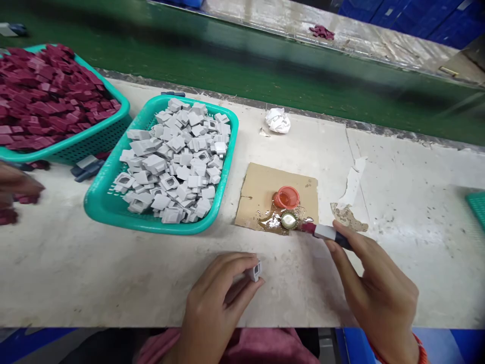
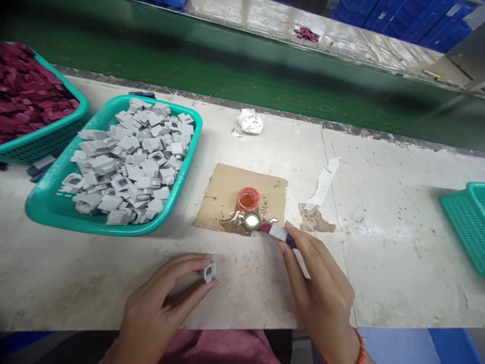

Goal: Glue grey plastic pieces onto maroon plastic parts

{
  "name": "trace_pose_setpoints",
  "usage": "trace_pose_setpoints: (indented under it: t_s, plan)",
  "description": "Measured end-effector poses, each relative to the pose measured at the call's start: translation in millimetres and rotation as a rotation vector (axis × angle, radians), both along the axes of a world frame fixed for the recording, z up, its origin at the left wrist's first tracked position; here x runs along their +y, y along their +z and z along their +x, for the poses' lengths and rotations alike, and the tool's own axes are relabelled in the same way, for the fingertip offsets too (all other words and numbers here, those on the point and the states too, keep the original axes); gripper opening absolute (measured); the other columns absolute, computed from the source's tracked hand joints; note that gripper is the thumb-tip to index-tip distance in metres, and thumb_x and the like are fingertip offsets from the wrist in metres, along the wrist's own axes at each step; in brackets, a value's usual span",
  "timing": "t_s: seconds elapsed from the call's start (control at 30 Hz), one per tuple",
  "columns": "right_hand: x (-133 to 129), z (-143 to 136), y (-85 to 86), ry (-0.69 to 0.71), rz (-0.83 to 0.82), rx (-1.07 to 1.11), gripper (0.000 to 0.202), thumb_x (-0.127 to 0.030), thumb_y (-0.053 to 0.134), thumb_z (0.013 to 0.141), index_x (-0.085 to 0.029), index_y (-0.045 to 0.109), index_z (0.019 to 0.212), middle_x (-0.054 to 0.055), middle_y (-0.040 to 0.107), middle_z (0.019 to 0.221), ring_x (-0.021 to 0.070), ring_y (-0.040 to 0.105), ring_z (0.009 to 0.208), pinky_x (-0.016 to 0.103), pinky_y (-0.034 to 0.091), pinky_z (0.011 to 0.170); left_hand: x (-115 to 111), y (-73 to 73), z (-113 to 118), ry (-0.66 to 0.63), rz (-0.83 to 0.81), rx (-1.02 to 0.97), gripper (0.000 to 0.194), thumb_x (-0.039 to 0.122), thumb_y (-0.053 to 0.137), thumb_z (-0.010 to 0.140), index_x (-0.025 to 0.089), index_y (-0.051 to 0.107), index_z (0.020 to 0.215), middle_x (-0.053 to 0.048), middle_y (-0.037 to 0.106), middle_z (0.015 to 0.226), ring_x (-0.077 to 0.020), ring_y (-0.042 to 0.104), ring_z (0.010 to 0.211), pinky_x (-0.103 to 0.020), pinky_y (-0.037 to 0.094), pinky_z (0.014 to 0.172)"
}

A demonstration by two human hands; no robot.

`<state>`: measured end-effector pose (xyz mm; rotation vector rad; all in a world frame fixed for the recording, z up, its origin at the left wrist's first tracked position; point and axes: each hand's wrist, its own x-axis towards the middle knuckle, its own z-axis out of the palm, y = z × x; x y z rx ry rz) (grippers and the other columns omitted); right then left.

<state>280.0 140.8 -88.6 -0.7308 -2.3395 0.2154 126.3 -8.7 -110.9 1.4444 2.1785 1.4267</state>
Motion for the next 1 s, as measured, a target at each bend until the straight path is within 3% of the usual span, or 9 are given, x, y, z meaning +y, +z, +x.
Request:
trace_pose_setpoints:
  t_s: [0.13, 0.27, 0.33, 0.53, 1.0]
  plan:
    - [-14.8, 11.0, 0.6, 0.013, -0.071, -0.016, 0.048, -0.007, 0.059, 0.083, -0.021, 0.050, 0.128, 0.003, 0.062, 0.105, 0.0117, 0.059, 0.095, 0.021, 0.047, 0.088, -2.0, -0.5, 0.5, -0.021, -0.020, 0.005, 0.024, 0.011, 0.067, 0.077, 0.016, 0.062, 0.100, -0.001, 0.067, 0.096, -0.0056, 0.062, 0.091, -0.007, 0.046, 0.089]
    - [-34.3, 17.0, -11.3, 0.308, -0.181, -0.036, 0.039, -0.007, 0.053, 0.086, -0.014, 0.049, 0.123, 0.008, 0.059, 0.111, 0.0145, 0.055, 0.106, 0.022, 0.049, 0.089, -4.5, -2.0, -0.4, -0.045, -0.030, 0.017, 0.027, 0.011, 0.066, 0.077, 0.015, 0.063, 0.103, -0.003, 0.069, 0.099, -0.0082, 0.064, 0.093, -0.011, 0.048, 0.090]
    - [-44.0, 14.8, -18.2, 0.368, -0.211, 0.031, 0.038, -0.003, 0.054, 0.082, -0.012, 0.051, 0.120, 0.010, 0.059, 0.111, 0.0166, 0.056, 0.107, 0.024, 0.051, 0.087, -4.6, -1.2, -1.2, -0.046, -0.028, 0.003, 0.024, 0.011, 0.066, 0.077, 0.016, 0.063, 0.100, -0.002, 0.070, 0.097, -0.0093, 0.065, 0.091, -0.012, 0.050, 0.088]
    - [-60.4, 1.3, -26.5, 0.300, -0.312, 0.142, 0.041, 0.002, 0.055, 0.079, -0.013, 0.054, 0.117, 0.009, 0.061, 0.109, 0.0175, 0.057, 0.104, 0.027, 0.053, 0.084, -2.2, 4.4, -2.9, -0.031, -0.042, -0.095, 0.023, 0.006, 0.068, 0.073, 0.016, 0.065, 0.093, -0.001, 0.072, 0.092, -0.0086, 0.066, 0.086, -0.011, 0.050, 0.085]
    - [-59.6, -1.3, -28.7, 0.337, -0.343, 0.129, 0.045, 0.003, 0.054, 0.080, -0.014, 0.053, 0.122, 0.010, 0.059, 0.114, 0.0191, 0.057, 0.106, 0.029, 0.054, 0.083, -2.6, 3.4, -4.7, -0.060, -0.024, -0.116, 0.022, 0.008, 0.068, 0.074, 0.016, 0.065, 0.094, 0.000, 0.072, 0.092, -0.0080, 0.065, 0.088, -0.011, 0.050, 0.086]
